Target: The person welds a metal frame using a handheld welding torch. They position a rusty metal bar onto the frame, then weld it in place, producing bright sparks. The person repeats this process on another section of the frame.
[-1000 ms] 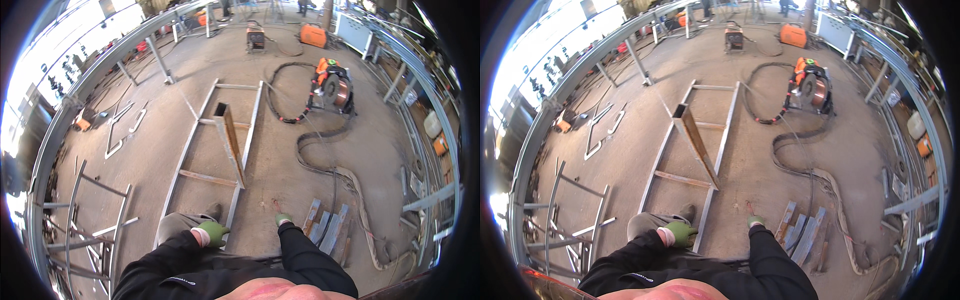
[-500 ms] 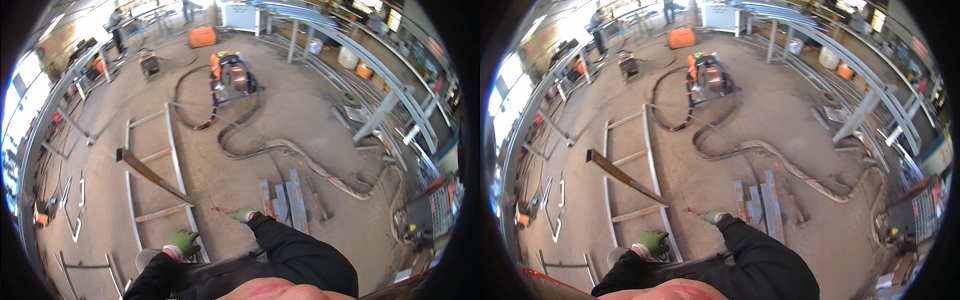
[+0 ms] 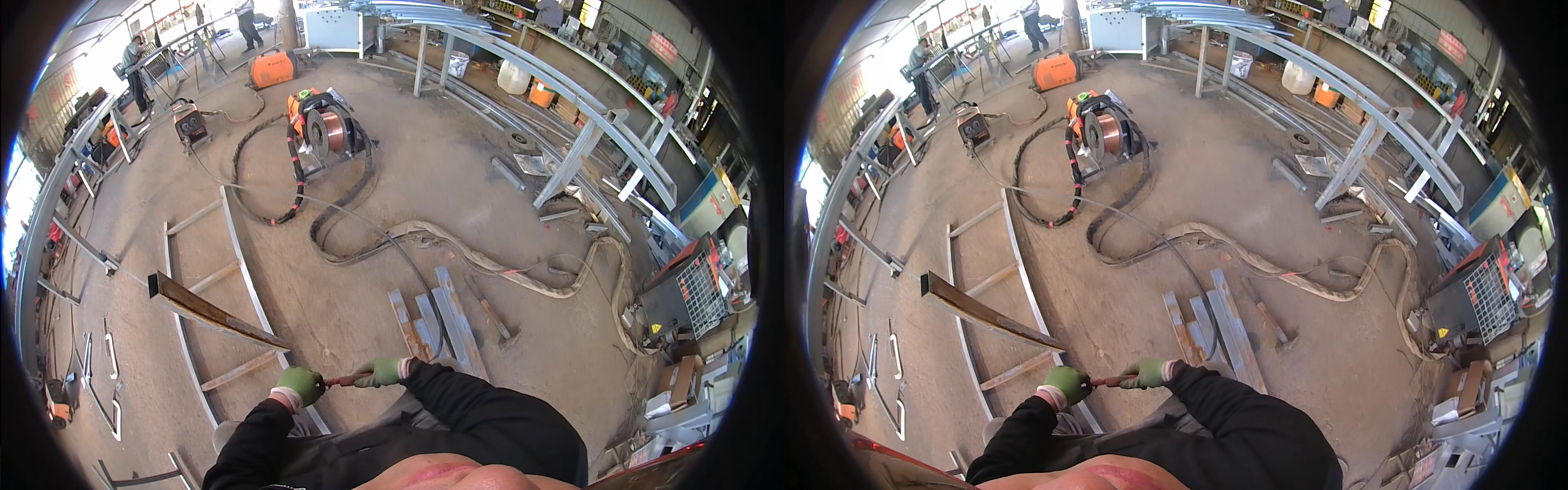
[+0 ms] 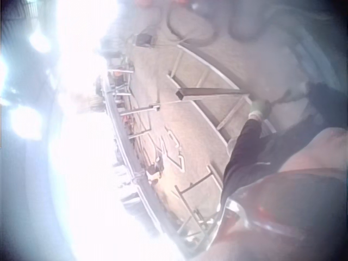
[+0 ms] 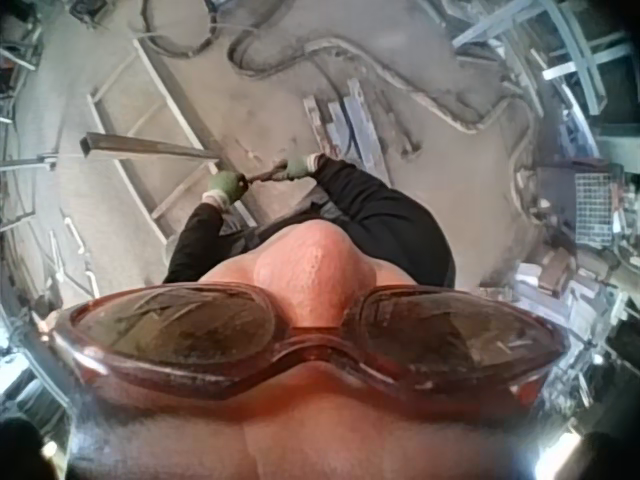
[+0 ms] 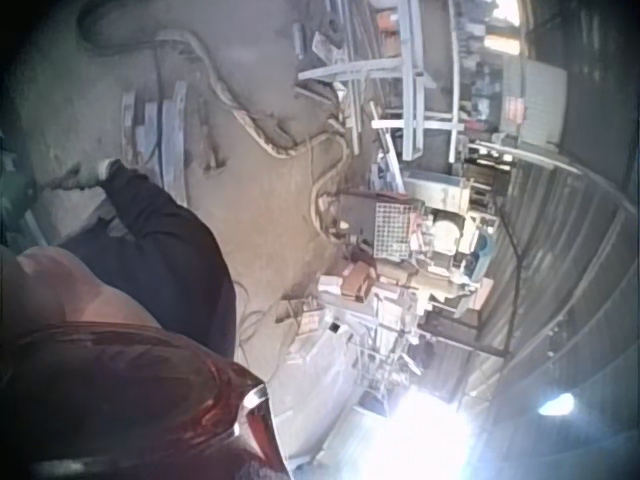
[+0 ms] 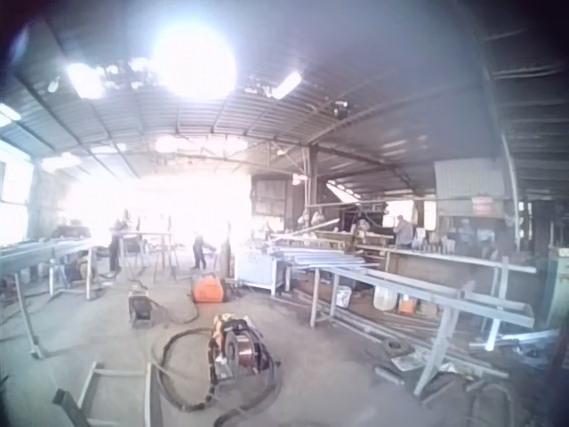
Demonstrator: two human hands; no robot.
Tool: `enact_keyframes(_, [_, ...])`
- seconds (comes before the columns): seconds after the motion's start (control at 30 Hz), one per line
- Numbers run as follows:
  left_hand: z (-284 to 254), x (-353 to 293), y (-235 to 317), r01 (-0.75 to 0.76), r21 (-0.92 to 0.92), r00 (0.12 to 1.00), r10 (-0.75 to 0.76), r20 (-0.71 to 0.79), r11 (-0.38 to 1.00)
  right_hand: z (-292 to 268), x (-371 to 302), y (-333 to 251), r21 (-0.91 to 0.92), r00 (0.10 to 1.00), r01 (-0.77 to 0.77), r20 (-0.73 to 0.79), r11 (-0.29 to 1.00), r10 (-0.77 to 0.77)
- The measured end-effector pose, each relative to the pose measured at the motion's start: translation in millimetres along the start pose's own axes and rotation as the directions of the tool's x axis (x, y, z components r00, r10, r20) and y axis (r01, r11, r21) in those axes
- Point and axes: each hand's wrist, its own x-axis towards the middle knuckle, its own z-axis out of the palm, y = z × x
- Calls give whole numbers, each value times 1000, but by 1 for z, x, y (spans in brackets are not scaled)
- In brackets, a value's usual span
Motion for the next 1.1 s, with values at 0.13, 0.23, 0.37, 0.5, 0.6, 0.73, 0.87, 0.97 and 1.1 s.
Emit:
enact_keyframes(0.13, [-5,1,0,18,98,999,-14,-37,995,-5,-4,-4,65,1000,-7,-13,998,8])
enact_keyframes(0.23, [-2,-2,-2,39,46,987,-31,-157,998,-2,-1,-3,90,997,82,3,993,-83])
enact_keyframes(0.37, [0,-3,-8,-39,64,983,50,-179,997,0,1,-2,105,1000,13,-12,994,-11])
enact_keyframes(0.5, [2,-3,-9,-54,74,978,67,-197,996,-2,8,-6,-94,991,134,12,986,-134])
enact_keyframes(0.6, [2,-4,-13,-20,38,979,28,-200,999,5,9,-7,-63,980,193,-47,979,-196])
enact_keyframes(0.73, [-1,-8,-15,102,11,980,-99,-175,995,19,16,-4,167,965,259,-93,951,-246])
enact_keyframes(0.87, [-17,-38,-23,315,-97,931,-327,-162,944,17,29,8,192,974,98,-222,977,-54])
enact_keyframes(0.97, [-38,-83,-54,411,-281,868,-467,-171,867,5,40,18,250,941,-53,-311,967,132])
enact_keyframes(1.1, [-55,-119,-110,368,-610,735,-622,-272,702,8,57,22,459,903,-65,-352,886,248])
